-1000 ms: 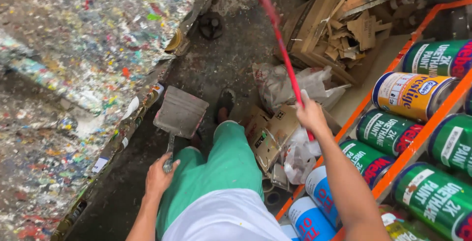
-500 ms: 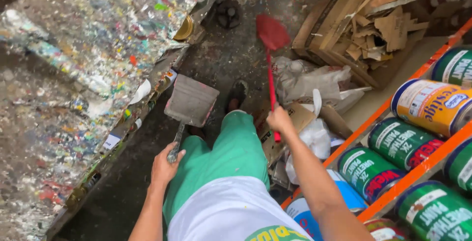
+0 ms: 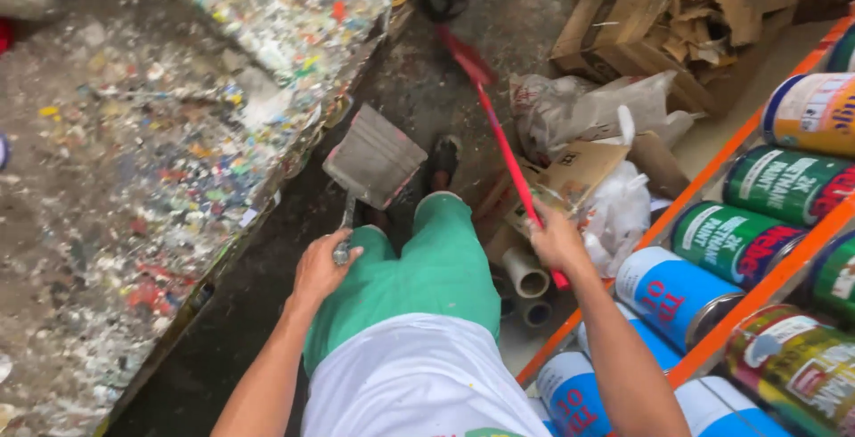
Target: Sweeping the floor of a paint shop using a broom and a dustpan to collect debris.
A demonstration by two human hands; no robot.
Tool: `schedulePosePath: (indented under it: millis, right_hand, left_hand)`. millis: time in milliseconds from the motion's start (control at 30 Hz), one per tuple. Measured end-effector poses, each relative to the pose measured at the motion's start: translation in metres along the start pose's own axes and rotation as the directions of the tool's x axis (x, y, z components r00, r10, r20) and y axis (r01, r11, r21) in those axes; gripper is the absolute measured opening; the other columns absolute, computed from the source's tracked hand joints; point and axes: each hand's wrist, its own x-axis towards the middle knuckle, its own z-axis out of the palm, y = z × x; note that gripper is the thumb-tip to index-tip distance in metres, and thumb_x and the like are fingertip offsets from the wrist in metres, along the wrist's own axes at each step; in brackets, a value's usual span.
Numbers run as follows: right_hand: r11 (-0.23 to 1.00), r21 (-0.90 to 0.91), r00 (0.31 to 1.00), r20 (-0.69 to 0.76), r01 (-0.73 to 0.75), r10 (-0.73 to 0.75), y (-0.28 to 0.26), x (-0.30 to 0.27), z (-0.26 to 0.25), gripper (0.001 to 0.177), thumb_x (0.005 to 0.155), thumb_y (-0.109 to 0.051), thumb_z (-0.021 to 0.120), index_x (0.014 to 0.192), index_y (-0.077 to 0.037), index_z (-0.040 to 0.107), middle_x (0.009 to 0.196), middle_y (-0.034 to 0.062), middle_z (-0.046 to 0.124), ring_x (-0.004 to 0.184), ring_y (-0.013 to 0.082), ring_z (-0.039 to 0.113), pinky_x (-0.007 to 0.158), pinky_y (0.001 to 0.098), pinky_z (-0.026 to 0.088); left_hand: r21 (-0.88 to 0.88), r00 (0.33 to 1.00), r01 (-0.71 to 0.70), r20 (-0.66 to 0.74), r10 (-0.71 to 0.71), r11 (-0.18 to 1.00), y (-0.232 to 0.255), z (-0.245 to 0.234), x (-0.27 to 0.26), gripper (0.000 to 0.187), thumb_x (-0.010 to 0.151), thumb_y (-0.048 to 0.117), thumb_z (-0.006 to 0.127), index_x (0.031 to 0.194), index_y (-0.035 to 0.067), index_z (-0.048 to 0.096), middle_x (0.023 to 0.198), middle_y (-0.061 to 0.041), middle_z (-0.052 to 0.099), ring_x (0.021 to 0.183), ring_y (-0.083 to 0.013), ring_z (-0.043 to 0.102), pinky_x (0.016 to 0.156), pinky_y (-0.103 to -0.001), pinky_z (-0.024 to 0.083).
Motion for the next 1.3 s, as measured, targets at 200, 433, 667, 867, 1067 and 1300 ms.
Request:
schedulePosePath:
  millis: [200,433,667,867,1067,1300]
  right_hand:
    - [0.977,-0.119,0.984,-0.016,0.174,-0.178,-0.06,0.139,0.106,0.064,0.105,-0.036,0.058,0.166,-0.018,0.052,0.137,0.0299,0.074,0.134,0.0468,0.069,0.112,0.0603,0.056]
    - [0.825,-0.518,0.972,0.064,0.226,-0.226,-0.014,0.122,0.118,0.075,0.098,-0.028,0.062,0.17,-0.016,0.046,0.121,0.0284,0.081,0.117,0.0442,0.079,0.098,0.0639,0.062]
    - [0.943,-0.33,0.995,0.099,0.047,-0.015,0.045,-0.033,0.037,0.062,0.104,-0.033,0.062,0.165,-0.023,0.057,0.141,0.0275,0.075,0.136,0.0466,0.069,0.112,0.0644,0.054]
    - [0.991,-0.13,0.999,-0.019,-0.032,0.03,0.121,0.035,0.071,0.062,0.106,-0.042,0.052,0.163,-0.016,0.058,0.143,0.0312,0.072,0.136,0.0481,0.067,0.115,0.0615,0.053]
    - [0.999,-0.03,0.997,0.074,0.028,-0.026,0.078,0.039,0.156,0.065,0.097,-0.031,0.057,0.156,-0.004,0.064,0.137,0.034,0.073,0.134,0.0482,0.068,0.112,0.0613,0.054]
    - [0.985,0.004,0.974,0.151,0.171,-0.17,0.12,-0.017,0.199,0.06,0.093,-0.033,0.057,0.151,-0.018,0.069,0.096,0.0148,0.082,0.085,0.0307,0.076,0.081,0.0458,0.055]
  left_hand:
    - [0.126,0.998,-0.038,0.045,0.033,0.991,-0.032,0.009,-0.027,0.048,0.101,0.05,0.072,0.144,0.028,0.07,0.129,-0.016,0.078,0.132,-0.041,0.07,0.111,-0.057,0.058]
    - [0.089,1.0,0.017,0.004,-0.017,0.996,-0.06,0.027,-0.067,0.049,0.102,0.052,0.07,0.146,0.029,0.07,0.131,-0.016,0.078,0.133,-0.0399,0.069,0.115,-0.055,0.057]
    - [0.019,0.99,0.123,-0.065,-0.122,0.992,-0.084,0.061,-0.109,0.053,0.1,0.057,0.074,0.147,0.032,0.07,0.134,-0.012,0.078,0.135,-0.0364,0.069,0.117,-0.052,0.056]
    - [-0.17,0.951,0.196,-0.206,-0.229,0.966,-0.096,0.074,-0.162,0.053,0.097,0.05,0.082,0.144,0.027,0.074,0.134,-0.015,0.08,0.13,-0.0411,0.071,0.111,-0.056,0.058]
    - [-0.301,0.881,0.261,-0.313,-0.354,0.917,-0.091,0.071,-0.218,0.05,0.095,0.049,0.085,0.14,0.028,0.077,0.128,-0.016,0.082,0.124,-0.0424,0.074,0.105,-0.055,0.058]
    - [-0.529,0.762,0.345,-0.324,-0.561,0.775,-0.12,0.095,-0.293,0.052,0.091,0.043,0.083,0.137,0.018,0.081,0.126,-0.006,0.084,0.119,-0.0206,0.076,0.101,-0.036,0.055]
